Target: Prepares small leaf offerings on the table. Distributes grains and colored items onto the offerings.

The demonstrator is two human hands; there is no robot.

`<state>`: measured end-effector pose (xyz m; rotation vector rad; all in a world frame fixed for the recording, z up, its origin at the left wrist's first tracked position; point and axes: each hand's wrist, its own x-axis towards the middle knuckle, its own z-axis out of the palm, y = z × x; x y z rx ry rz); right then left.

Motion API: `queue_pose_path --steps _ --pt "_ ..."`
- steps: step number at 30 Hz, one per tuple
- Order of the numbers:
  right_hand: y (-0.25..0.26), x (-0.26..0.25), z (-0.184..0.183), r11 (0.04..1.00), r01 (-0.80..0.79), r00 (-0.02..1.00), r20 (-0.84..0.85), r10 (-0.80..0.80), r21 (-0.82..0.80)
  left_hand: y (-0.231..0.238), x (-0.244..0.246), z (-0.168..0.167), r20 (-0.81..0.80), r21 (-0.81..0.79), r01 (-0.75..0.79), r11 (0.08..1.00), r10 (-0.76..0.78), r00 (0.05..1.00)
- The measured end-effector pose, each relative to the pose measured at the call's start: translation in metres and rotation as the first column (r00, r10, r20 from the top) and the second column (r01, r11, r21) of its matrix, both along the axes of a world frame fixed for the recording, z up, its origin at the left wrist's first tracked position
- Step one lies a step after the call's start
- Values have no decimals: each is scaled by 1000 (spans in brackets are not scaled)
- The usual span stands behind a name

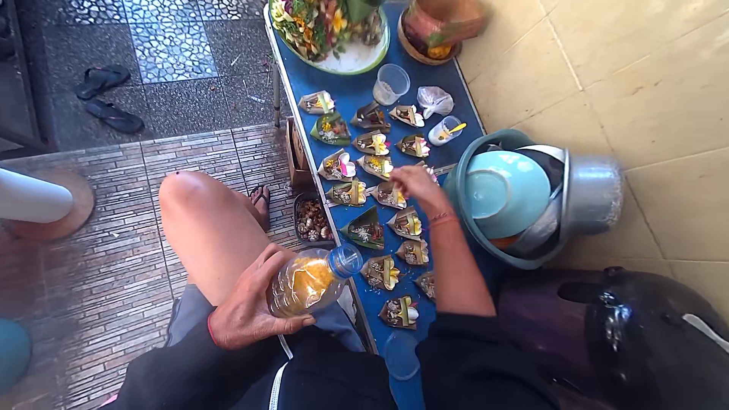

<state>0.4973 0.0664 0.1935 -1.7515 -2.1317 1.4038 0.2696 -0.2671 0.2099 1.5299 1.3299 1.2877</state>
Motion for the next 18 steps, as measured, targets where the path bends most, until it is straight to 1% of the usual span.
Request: queue_pose_path --steps 2,4,6,8,13,18 --pt "43 18 -5 993 -22 985 170 2 114 -2 0 -4 3 -7 10 1000 -10 1000" --pt "76 32 -16 975 -73 948 318 2 210 -2 0 -6 14 -13 21 1000 -21 1000" --pt "94 39 -26 961 -133 898 441 14 241 -2 -1 -6 32 -16 29 999 -29 999" --pt "100 38 -29 958 -165 857 515 22 234 -1 -3 -6 43 -13 34 999 -34 999" --pt "100 35 -31 952 -213 823 566 52 221 0 -5 -8 55 -21 49 999 -48 997" --pt "101 40 -36 954 -210 834 549 62 212 2 -5 -9 55 -28 68 997 -66 996"
